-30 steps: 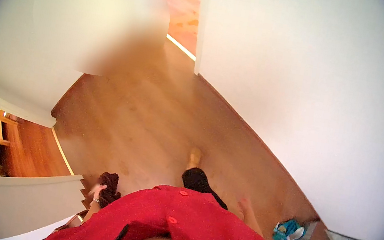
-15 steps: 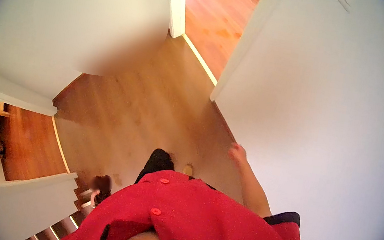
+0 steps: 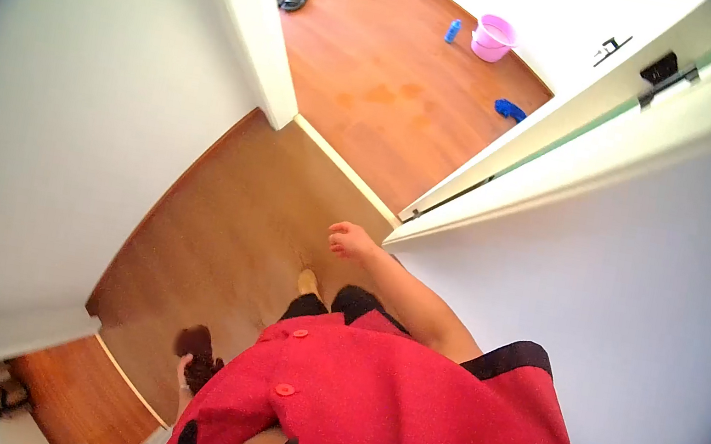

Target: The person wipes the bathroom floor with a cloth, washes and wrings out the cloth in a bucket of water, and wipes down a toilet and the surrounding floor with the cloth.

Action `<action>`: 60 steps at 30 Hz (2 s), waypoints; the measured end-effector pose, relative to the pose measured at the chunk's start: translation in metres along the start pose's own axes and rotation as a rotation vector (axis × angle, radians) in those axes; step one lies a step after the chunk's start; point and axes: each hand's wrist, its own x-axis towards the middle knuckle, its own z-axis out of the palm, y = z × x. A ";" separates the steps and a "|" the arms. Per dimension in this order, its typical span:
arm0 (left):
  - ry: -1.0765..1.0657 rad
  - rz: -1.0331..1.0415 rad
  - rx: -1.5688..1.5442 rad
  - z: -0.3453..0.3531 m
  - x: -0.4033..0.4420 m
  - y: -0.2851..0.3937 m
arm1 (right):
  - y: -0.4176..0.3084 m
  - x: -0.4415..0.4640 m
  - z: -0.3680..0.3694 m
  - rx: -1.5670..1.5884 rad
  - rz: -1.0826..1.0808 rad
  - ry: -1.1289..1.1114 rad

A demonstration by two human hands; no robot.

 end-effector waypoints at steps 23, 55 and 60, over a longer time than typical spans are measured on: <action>-0.638 -0.315 0.609 0.658 0.311 0.256 | -0.263 0.270 -0.259 0.426 -0.187 0.515; -0.717 -0.621 0.876 1.481 0.554 -0.036 | -0.663 0.398 -0.815 0.520 -0.292 0.333; -0.603 -0.574 0.859 1.561 0.634 -0.136 | -0.701 0.452 -0.900 0.745 -0.189 0.271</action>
